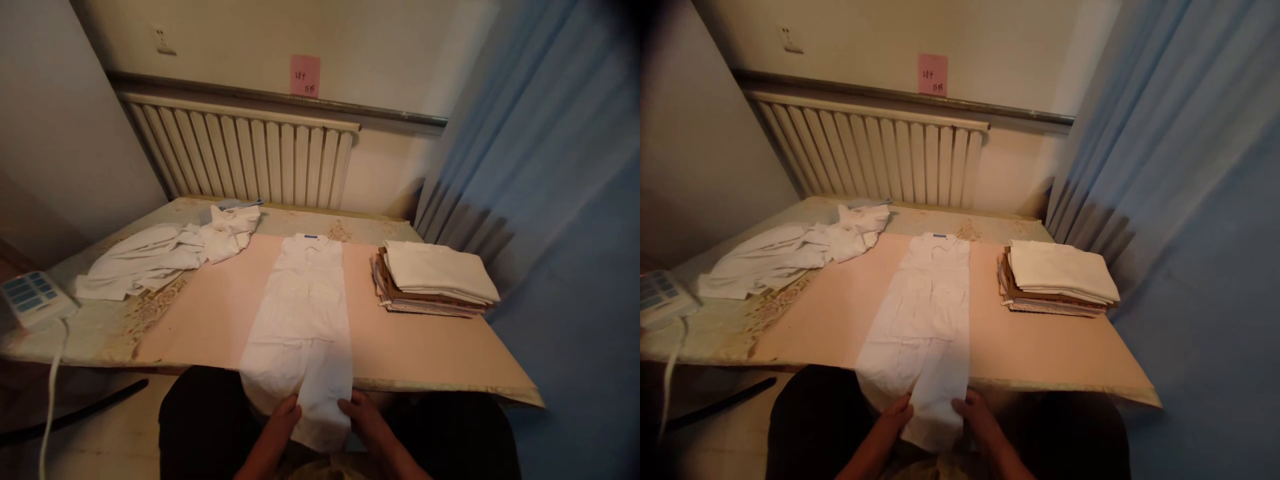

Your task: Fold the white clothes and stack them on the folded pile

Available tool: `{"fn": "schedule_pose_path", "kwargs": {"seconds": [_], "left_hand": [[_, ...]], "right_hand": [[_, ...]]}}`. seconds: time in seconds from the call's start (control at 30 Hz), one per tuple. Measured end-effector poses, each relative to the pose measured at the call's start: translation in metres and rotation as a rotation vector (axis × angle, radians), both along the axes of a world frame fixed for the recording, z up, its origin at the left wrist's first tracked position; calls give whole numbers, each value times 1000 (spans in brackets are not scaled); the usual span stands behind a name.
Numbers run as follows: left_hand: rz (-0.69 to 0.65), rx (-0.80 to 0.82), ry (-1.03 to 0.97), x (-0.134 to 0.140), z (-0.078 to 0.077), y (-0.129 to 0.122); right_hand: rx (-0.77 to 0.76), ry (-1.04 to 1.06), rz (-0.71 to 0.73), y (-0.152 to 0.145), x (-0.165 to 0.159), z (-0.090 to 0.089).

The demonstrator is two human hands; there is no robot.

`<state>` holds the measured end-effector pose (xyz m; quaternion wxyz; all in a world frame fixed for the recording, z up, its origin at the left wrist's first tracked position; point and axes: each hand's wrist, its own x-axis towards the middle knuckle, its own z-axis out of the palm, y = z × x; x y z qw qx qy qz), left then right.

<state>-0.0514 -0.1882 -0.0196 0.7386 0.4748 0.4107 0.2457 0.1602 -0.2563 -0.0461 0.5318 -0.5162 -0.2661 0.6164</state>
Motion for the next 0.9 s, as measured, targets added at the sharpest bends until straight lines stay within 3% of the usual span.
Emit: {"fn": "schedule_pose_path", "kwargs": {"seconds": [0.07, 0.17, 0.33, 0.47, 0.73, 0.9], "left_hand": [[-2, 53, 60, -1, -3, 1], [7, 246, 342, -2, -2, 5], [-79, 544, 690, 7, 25, 16], [-100, 560, 812, 21, 48, 25], [-38, 523, 872, 38, 77, 35], [-115, 610, 1022, 53, 103, 46]], "right_hand": [[-19, -24, -8, 0, 0, 0], [-55, -65, -9, 1, -1, 2], [-71, -90, 12, 3, -1, 6], [-60, -128, 22, 3, 0, 12], [-62, -139, 18, 4, 0, 7], [-68, -147, 16, 3, 1, 8]]}}
